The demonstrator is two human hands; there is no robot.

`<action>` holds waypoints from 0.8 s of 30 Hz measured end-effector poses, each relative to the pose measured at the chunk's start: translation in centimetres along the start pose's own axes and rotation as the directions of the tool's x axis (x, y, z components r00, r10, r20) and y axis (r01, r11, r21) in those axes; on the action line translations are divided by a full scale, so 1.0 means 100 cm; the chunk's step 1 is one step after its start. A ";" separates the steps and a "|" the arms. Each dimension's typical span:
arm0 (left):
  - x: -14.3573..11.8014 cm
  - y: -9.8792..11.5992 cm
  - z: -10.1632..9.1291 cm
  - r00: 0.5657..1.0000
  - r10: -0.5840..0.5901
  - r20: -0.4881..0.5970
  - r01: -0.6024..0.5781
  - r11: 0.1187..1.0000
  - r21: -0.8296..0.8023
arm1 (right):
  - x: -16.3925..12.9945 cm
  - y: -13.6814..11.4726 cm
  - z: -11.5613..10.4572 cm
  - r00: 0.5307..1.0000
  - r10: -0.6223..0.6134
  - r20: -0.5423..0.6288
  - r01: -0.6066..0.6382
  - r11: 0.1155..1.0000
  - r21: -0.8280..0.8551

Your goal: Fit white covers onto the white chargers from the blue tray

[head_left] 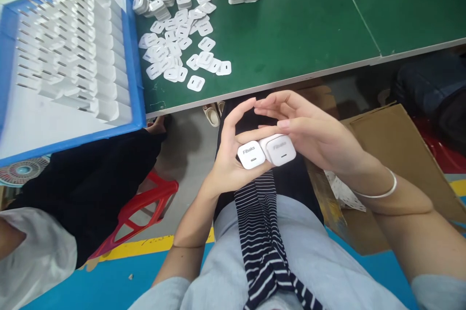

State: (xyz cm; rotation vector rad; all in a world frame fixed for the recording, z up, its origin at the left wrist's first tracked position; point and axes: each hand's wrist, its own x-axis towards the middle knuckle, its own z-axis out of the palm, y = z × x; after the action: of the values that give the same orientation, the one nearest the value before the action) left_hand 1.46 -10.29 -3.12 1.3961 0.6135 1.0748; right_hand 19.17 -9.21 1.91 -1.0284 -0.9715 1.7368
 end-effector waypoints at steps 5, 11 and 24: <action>0.002 0.000 -0.010 0.998 0.053 -0.016 -0.053 0.999 -0.002 | 0.000 0.019 -0.004 0.993 0.108 0.042 -0.113 0.983 0.142; 0.007 0.001 -0.016 0.997 0.075 -0.033 -0.075 0.997 -0.003 | 0.000 0.027 -0.007 0.988 0.060 0.141 -0.083 0.982 0.168; 0.011 0.012 -0.039 0.990 0.005 -0.142 0.012 0.993 0.114 | 0.047 0.038 -0.001 0.913 0.184 0.364 -0.262 0.949 0.176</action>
State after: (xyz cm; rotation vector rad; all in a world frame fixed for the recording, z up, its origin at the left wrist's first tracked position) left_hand -1.77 -7.69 -2.27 1.4244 0.7914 1.1585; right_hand 16.89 -5.98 -2.71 -0.7253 -0.8677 2.2158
